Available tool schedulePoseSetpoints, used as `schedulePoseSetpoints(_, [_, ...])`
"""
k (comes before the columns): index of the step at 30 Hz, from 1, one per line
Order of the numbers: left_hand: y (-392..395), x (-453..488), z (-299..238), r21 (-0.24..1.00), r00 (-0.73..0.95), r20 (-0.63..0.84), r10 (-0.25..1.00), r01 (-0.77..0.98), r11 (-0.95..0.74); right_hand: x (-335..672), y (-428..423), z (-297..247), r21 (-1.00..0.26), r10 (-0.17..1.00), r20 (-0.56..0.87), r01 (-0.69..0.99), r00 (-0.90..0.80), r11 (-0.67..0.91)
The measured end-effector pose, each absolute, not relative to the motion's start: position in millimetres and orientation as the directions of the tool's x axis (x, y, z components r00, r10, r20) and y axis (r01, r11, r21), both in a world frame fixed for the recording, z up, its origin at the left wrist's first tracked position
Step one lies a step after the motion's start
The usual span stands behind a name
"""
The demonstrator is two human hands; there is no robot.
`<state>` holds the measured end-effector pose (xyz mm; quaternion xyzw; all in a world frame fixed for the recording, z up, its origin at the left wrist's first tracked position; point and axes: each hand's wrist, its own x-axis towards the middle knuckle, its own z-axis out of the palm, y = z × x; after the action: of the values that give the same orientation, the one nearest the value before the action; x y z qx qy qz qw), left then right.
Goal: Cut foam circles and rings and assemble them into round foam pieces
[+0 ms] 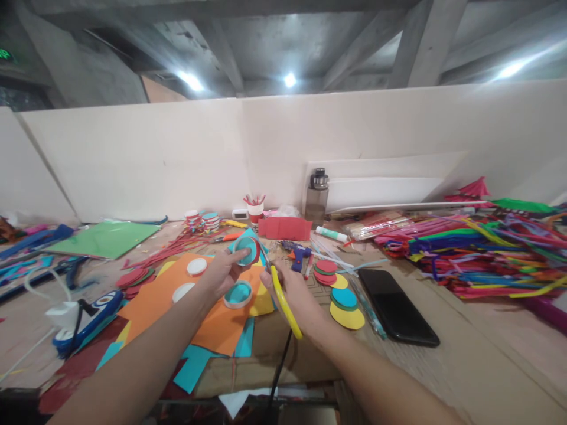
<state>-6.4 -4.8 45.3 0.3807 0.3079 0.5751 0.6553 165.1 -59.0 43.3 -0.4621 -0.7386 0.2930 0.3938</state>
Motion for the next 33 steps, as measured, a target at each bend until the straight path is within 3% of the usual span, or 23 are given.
schedulePoseSetpoints(5, [-4, -7, 44, 0.847, 0.148, 0.021, 0.989, -0.528, 0.061, 165, -58, 43, -0.795, 0.919, 0.292, 0.468, -0.264, 0.387])
schedulePoseSetpoints(12, [-10, 7, 39, 0.695, 0.101, -0.036, 0.994, -0.712, 0.097, 164, -57, 36, -0.784, 0.914, 0.317, 0.473, -0.252, 0.402])
schedulePoseSetpoints(21, [-10, 4, 40, 0.796, 0.115, 0.028, 0.993, -0.604, 0.047, 163, -55, 39, -0.814, 0.875, 0.372, 0.344, -0.31, 0.468])
schedulePoseSetpoints(33, [-12, 1, 48, 0.822, 0.138, 0.051, 0.989, -0.568, 0.037, 165, -58, 41, -0.803, 0.893, 0.334, 0.404, -0.303, 0.437])
